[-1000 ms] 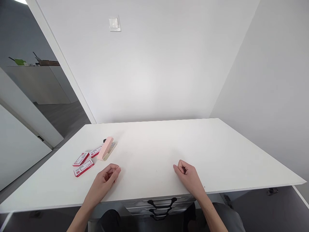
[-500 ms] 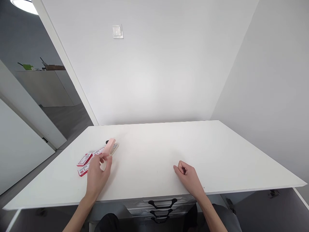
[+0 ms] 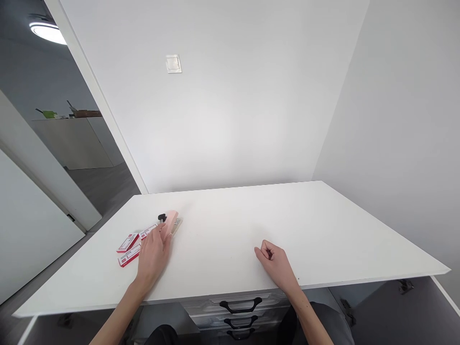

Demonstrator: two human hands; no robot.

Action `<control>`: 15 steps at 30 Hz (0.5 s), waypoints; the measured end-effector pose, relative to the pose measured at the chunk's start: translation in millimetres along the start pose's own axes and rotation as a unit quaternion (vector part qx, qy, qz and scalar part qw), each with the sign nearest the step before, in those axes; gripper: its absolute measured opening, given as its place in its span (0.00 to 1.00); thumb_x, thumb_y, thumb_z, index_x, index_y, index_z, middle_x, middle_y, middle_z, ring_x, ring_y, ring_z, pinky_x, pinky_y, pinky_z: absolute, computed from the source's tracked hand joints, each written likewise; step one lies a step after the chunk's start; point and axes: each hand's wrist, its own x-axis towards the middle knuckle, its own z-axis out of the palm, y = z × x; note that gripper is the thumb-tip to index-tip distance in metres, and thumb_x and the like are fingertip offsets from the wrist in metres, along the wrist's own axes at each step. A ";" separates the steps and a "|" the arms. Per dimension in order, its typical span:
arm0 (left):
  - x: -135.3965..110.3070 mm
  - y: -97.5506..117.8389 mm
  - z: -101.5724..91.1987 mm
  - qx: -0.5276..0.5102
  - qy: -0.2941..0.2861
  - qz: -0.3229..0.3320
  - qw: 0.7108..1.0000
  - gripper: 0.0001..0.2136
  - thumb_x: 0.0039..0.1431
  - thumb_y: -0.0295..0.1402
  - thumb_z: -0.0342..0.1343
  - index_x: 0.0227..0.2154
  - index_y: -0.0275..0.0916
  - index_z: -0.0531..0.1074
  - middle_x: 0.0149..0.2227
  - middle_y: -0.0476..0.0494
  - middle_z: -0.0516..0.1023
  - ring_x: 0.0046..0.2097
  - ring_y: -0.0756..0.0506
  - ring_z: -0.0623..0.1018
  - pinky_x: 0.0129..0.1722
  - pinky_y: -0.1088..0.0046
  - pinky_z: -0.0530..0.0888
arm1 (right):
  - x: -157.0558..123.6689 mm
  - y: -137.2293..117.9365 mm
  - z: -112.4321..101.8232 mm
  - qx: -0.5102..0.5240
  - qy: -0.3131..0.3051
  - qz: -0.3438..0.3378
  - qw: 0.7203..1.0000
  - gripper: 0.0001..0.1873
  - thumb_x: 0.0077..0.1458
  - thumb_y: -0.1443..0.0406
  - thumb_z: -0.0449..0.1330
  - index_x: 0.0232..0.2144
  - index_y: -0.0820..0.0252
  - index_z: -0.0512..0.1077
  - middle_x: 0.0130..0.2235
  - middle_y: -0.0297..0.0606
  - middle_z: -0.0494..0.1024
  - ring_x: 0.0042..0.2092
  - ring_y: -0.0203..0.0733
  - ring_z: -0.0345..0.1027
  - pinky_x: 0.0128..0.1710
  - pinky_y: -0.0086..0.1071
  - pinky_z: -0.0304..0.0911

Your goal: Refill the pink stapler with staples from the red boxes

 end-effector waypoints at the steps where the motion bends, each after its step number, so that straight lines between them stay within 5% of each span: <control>1: -0.4 3.4 -0.2 -0.029 -0.018 -0.001 0.999 0.16 0.70 0.36 0.43 0.54 0.35 0.65 0.53 0.30 0.75 0.53 0.32 0.75 0.51 0.50 0.71 | 0.2 0.4 0.1 0.000 0.000 -0.001 1.000 0.23 0.62 0.56 0.56 0.24 0.53 0.46 0.26 0.26 0.46 0.29 0.36 0.40 0.28 0.30 0.42; 8: -10.6 48.7 2.4 -0.227 -0.138 0.060 0.962 0.19 0.70 0.35 0.47 0.62 0.44 0.60 0.61 0.38 0.70 0.63 0.39 0.69 0.60 0.55 0.69 | 2.1 4.3 1.1 0.001 0.004 -0.008 1.000 0.23 0.61 0.57 0.57 0.24 0.53 0.46 0.25 0.26 0.47 0.28 0.36 0.41 0.28 0.30 0.42; 11: -14.4 72.3 8.2 -0.245 -0.105 0.101 0.959 0.19 0.70 0.32 0.46 0.62 0.46 0.60 0.64 0.39 0.66 0.68 0.39 0.63 0.65 0.52 0.63 | 2.4 4.2 1.4 0.000 0.008 -0.013 1.000 0.23 0.61 0.57 0.57 0.24 0.53 0.46 0.25 0.26 0.47 0.28 0.36 0.41 0.27 0.30 0.42; 15: -21.2 97.9 11.4 -0.282 -0.094 0.034 0.954 0.14 0.71 0.34 0.45 0.56 0.42 0.63 0.55 0.36 0.72 0.60 0.38 0.71 0.60 0.51 0.68 | 2.2 1.9 1.2 -0.007 0.009 -0.014 1.000 0.23 0.61 0.56 0.56 0.24 0.53 0.46 0.25 0.26 0.47 0.28 0.36 0.41 0.27 0.30 0.43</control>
